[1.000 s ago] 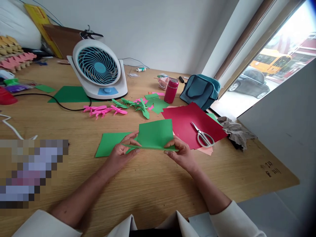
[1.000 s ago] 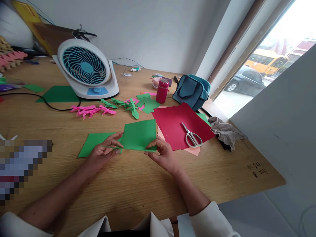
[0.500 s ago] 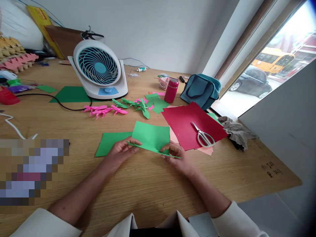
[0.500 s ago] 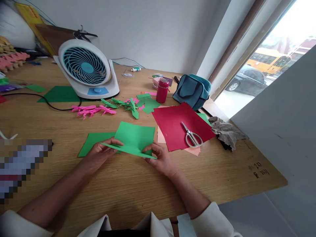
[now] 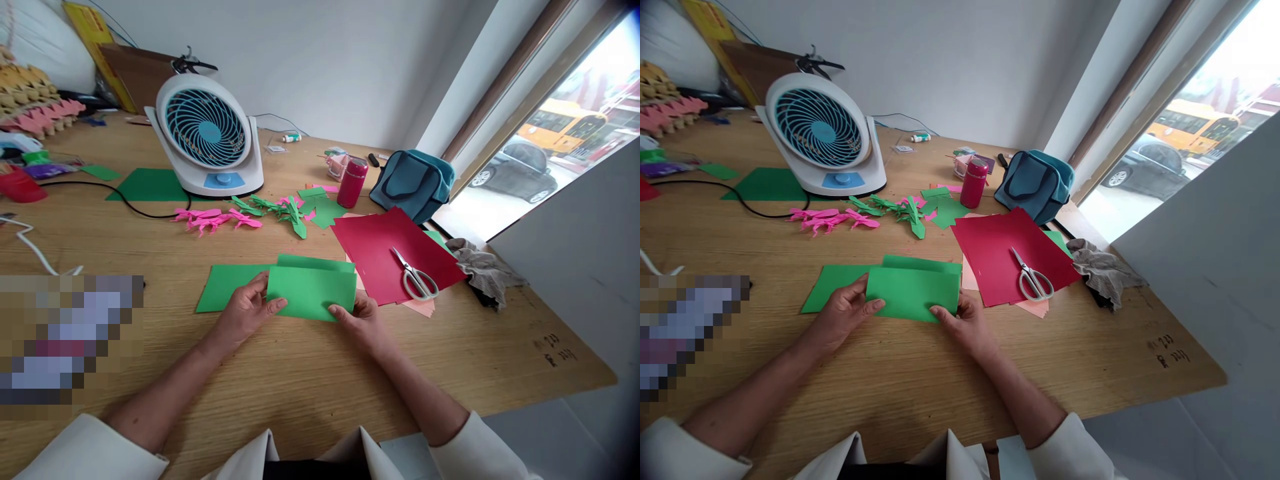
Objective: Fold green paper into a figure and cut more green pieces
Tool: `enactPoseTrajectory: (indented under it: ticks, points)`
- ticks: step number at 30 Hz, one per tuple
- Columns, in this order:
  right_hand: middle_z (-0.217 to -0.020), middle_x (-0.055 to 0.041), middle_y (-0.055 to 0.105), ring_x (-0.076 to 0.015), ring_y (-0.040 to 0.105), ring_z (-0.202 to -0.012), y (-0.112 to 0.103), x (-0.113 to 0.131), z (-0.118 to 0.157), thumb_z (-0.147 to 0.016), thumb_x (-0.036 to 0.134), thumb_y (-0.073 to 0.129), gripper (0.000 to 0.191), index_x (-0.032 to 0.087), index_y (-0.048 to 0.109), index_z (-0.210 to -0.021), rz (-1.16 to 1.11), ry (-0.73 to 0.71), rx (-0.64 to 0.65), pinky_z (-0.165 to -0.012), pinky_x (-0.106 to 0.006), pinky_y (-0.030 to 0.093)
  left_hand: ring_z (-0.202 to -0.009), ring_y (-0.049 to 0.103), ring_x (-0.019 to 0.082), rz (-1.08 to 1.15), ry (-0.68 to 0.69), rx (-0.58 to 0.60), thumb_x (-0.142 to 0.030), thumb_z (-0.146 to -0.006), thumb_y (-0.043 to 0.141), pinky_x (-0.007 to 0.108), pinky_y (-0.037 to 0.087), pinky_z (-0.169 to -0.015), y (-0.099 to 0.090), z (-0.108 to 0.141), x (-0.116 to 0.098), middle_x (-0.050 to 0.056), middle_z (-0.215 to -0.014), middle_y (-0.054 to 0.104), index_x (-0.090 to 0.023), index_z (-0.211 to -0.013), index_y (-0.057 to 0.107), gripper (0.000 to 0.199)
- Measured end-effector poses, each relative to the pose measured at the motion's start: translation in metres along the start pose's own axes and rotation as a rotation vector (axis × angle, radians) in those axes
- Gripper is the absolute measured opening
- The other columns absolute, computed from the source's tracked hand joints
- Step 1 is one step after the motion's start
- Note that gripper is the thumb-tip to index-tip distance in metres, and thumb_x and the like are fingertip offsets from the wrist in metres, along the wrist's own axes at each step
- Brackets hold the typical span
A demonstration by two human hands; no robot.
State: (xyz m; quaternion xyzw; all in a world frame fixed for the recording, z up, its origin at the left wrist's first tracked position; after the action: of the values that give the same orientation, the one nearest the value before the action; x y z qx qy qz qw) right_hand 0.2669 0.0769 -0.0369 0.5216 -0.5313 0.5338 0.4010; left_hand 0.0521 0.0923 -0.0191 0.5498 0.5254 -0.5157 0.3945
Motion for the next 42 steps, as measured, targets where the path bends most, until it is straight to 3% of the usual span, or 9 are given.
enactPoseTrajectory:
  ticks: [4, 7, 10, 14, 19, 24, 29, 38, 42]
  points:
    - [-0.086, -0.0051, 0.064, -0.0192, 0.058, -0.078, 0.011, -0.003, 0.002, -0.081, 0.048, 0.071, 0.030, 0.020, 0.071, -0.072, 0.039, -0.025, 0.103, -0.066, -0.028, 0.047, -0.081, 0.060, 0.019, -0.137, -0.027, -0.107, -0.052, -0.070, 0.076, 0.027, 0.049, -0.070, -0.017, 0.001, 0.005, 0.002, -0.079, 0.064, -0.018, -0.084, 0.070, 0.037]
    - [-0.096, -0.0062, 0.065, -0.0213, 0.059, -0.088, 0.011, 0.004, 0.001, -0.084, 0.047, 0.069, 0.027, 0.021, 0.072, -0.076, 0.027, -0.061, 0.099, -0.075, -0.030, 0.049, -0.062, 0.048, 0.012, -0.196, -0.007, -0.052, -0.046, -0.077, 0.070, 0.023, 0.039, -0.056, -0.009, 0.003, 0.002, -0.003, -0.066, 0.052, -0.018, -0.071, 0.065, 0.029]
    - [-0.099, -0.0060, 0.064, -0.0222, 0.058, -0.095, 0.006, 0.013, -0.002, -0.084, 0.046, 0.069, 0.026, 0.021, 0.072, -0.077, -0.023, -0.072, 0.055, -0.081, -0.031, 0.048, -0.055, 0.039, 0.010, -0.236, 0.025, -0.030, -0.042, -0.078, 0.069, 0.021, 0.032, -0.051, -0.002, 0.004, -0.004, -0.005, -0.060, 0.045, -0.018, -0.066, 0.061, 0.028]
    - [-0.098, -0.0054, 0.065, -0.0226, 0.059, -0.096, 0.002, 0.009, -0.003, -0.082, 0.048, 0.070, 0.027, 0.021, 0.071, -0.077, -0.103, -0.010, 0.013, -0.081, -0.030, 0.049, -0.055, 0.040, 0.010, -0.285, 0.033, -0.033, -0.042, -0.076, 0.069, 0.022, 0.033, -0.051, 0.003, 0.006, -0.005, -0.005, -0.058, 0.046, -0.019, -0.065, 0.062, 0.027]
    - [-0.090, -0.0042, 0.066, -0.0202, 0.057, -0.084, -0.003, -0.006, -0.001, -0.081, 0.049, 0.071, 0.028, 0.021, 0.070, -0.084, -0.116, 0.076, -0.028, -0.073, -0.028, 0.048, -0.073, 0.056, 0.016, -0.268, 0.096, -0.089, -0.041, -0.073, 0.072, 0.025, 0.042, -0.061, 0.001, 0.007, -0.011, 0.005, -0.090, 0.065, -0.017, -0.073, 0.068, 0.024]
    - [-0.076, -0.0016, 0.061, -0.0164, 0.051, -0.072, -0.008, -0.012, -0.001, -0.078, 0.048, 0.074, 0.030, 0.019, 0.067, -0.079, -0.142, 0.071, -0.085, -0.065, -0.026, 0.044, -0.063, 0.048, 0.013, -0.241, 0.085, -0.134, -0.038, -0.075, 0.071, 0.024, 0.038, -0.056, -0.003, 0.011, -0.011, 0.000, -0.070, 0.057, -0.018, -0.077, 0.067, 0.021]
    - [-0.074, 0.0002, 0.059, -0.0142, 0.049, -0.069, -0.010, -0.013, -0.001, -0.078, 0.044, 0.076, 0.026, 0.019, 0.067, -0.080, -0.183, 0.048, -0.109, -0.063, -0.025, 0.042, -0.055, 0.036, 0.010, -0.228, 0.024, -0.179, -0.037, -0.074, 0.072, 0.023, 0.031, -0.050, -0.006, 0.014, -0.006, -0.005, -0.058, 0.043, -0.018, -0.076, 0.065, 0.021]
    - [-0.073, 0.0023, 0.057, -0.0125, 0.047, -0.067, -0.009, -0.013, -0.001, -0.079, 0.037, 0.076, 0.023, 0.020, 0.061, -0.077, -0.251, 0.026, -0.108, -0.062, -0.024, 0.040, -0.055, 0.036, 0.010, -0.239, 0.057, -0.194, -0.034, -0.079, 0.071, 0.023, 0.030, -0.052, -0.005, 0.018, -0.006, -0.006, -0.059, 0.043, -0.018, -0.081, 0.064, 0.017]
    - [-0.078, 0.0033, 0.058, -0.0121, 0.049, -0.070, -0.009, -0.006, -0.002, -0.079, 0.032, 0.077, 0.023, 0.023, 0.059, -0.090, -0.321, -0.009, -0.124, -0.063, -0.023, 0.040, -0.058, 0.040, 0.011, -0.181, 0.049, -0.181, -0.033, -0.082, 0.069, 0.023, 0.033, -0.055, -0.002, 0.019, -0.012, -0.006, -0.062, 0.046, -0.019, -0.101, 0.063, 0.025]
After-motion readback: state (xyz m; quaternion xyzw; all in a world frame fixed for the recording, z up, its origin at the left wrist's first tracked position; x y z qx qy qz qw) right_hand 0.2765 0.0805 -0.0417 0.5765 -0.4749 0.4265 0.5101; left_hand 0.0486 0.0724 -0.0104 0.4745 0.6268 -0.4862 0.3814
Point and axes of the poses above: each hand's wrist, its own z-axis away from the middle knuckle, its own y-axis out of the palm, x = y × z, the point moved 10 cm from there along -z, towards the middle knuckle
